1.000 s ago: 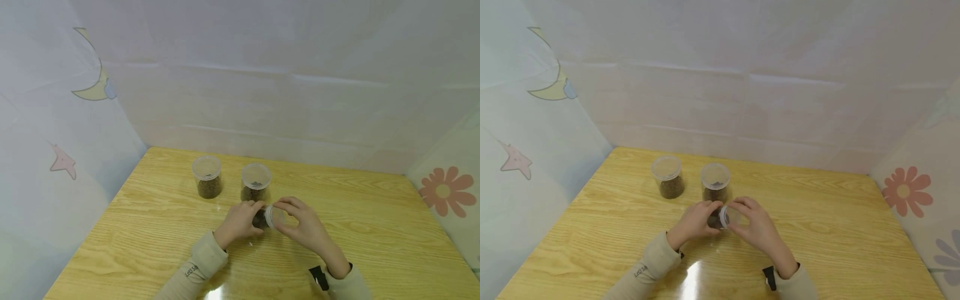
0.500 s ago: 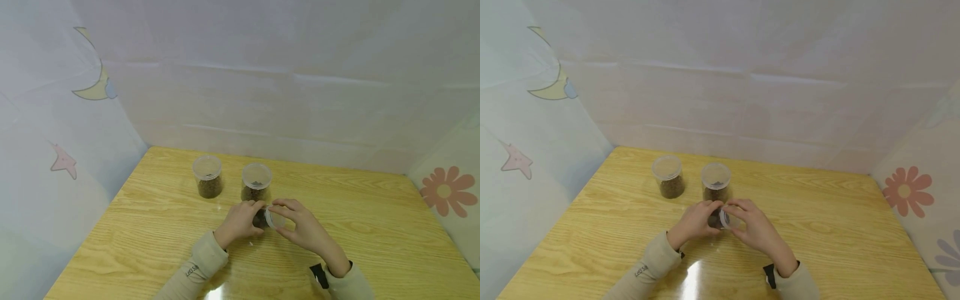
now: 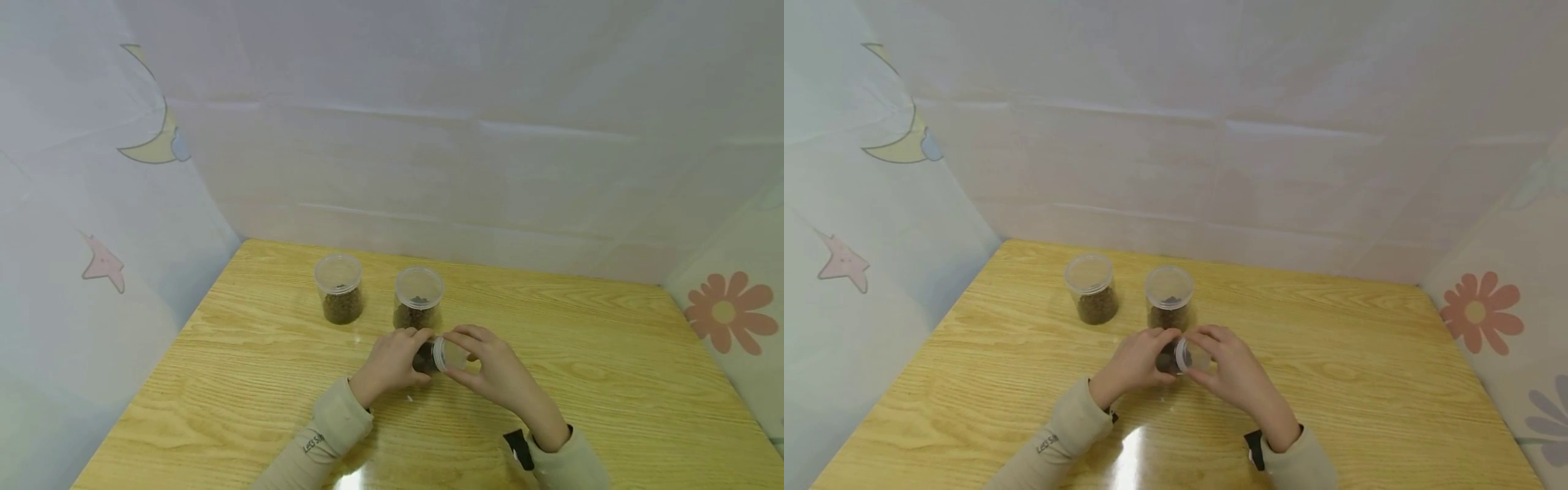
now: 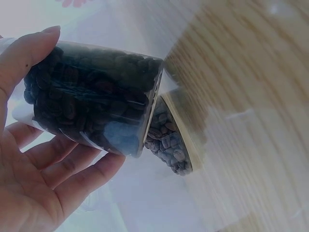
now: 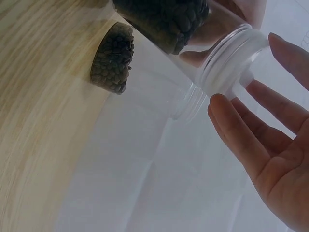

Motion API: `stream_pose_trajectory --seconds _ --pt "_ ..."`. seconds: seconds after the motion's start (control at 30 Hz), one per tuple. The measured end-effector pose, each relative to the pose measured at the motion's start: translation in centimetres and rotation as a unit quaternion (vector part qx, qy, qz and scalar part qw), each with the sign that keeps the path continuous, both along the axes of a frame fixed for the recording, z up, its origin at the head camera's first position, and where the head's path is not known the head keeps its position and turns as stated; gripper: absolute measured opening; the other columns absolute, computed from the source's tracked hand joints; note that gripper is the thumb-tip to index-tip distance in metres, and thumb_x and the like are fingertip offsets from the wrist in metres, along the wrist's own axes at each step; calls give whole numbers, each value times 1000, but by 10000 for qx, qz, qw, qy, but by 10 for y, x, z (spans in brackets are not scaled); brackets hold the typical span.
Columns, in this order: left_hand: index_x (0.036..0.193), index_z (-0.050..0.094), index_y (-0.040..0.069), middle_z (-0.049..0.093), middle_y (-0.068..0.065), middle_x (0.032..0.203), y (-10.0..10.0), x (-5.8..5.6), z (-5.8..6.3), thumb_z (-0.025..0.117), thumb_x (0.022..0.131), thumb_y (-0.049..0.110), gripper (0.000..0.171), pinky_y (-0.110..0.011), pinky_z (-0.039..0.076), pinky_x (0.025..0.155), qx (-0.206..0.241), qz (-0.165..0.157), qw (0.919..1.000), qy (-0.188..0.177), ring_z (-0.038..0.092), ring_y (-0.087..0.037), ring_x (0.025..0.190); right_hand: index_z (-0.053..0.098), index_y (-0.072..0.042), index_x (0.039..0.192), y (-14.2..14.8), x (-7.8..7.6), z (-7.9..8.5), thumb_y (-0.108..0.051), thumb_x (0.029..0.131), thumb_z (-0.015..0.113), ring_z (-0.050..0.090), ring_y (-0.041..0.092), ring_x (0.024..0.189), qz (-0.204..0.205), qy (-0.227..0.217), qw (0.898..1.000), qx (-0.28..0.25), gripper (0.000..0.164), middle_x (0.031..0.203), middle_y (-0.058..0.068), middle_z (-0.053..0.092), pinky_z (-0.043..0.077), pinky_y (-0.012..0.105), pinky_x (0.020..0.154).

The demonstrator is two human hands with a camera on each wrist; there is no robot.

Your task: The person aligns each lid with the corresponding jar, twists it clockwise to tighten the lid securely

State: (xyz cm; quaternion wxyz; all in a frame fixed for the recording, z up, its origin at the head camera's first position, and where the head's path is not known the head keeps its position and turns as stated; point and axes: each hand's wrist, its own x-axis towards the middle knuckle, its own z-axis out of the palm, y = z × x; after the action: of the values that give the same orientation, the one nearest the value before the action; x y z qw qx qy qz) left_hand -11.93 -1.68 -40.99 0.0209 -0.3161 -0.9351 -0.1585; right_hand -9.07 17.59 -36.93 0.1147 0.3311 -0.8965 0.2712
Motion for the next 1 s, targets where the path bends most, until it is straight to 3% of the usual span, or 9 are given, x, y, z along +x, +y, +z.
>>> stream_pose_trajectory --seconds 0.13,0.5,0.6,0.73,1.0 --pt "123 53 13 62 -3 105 0 0 1 80 66 40 69 -27 51 69 -49 5 10000 28 60 -16 88 62 0 111 -2 0 1 -15 71 78 60 18 69 -91 -227 9997 -93 46 105 14 59 49 18 56" --pt "123 53 14 62 -2 105 0 1 -1 80 66 41 69 -28 50 69 -71 3 9999 92 60 -16 89 64 0 104 -6 1 0 -22 74 76 60 19 70 -509 -724 9952 -429 39 95 10 61 47 13 52" --pt "123 53 14 62 -2 105 0 1 0 80 66 41 68 -28 51 69 -65 4 9999 106 60 -16 89 65 -2 102 -7 2 0 -26 75 76 60 17 71 -729 -857 9924 -501 38 94 8 62 48 17 52" --pt "122 53 14 62 -2 105 1 1 -1 80 66 41 68 -28 51 69 -76 -10 9999 132 60 -16 89 66 -3 98 -8 2 0 -28 73 76 59 14 68 -1040 -802 9903 -465 37 92 7 65 48 22 53" --pt "123 53 14 62 -2 107 2 0 -3 80 65 41 69 -28 50 70 -63 -6 9999 122 59 -16 91 66 -2 90 -11 1 -2 -27 70 78 55 10 61 -1439 -723 9864 -330 35 77 4 63 44 20 51"
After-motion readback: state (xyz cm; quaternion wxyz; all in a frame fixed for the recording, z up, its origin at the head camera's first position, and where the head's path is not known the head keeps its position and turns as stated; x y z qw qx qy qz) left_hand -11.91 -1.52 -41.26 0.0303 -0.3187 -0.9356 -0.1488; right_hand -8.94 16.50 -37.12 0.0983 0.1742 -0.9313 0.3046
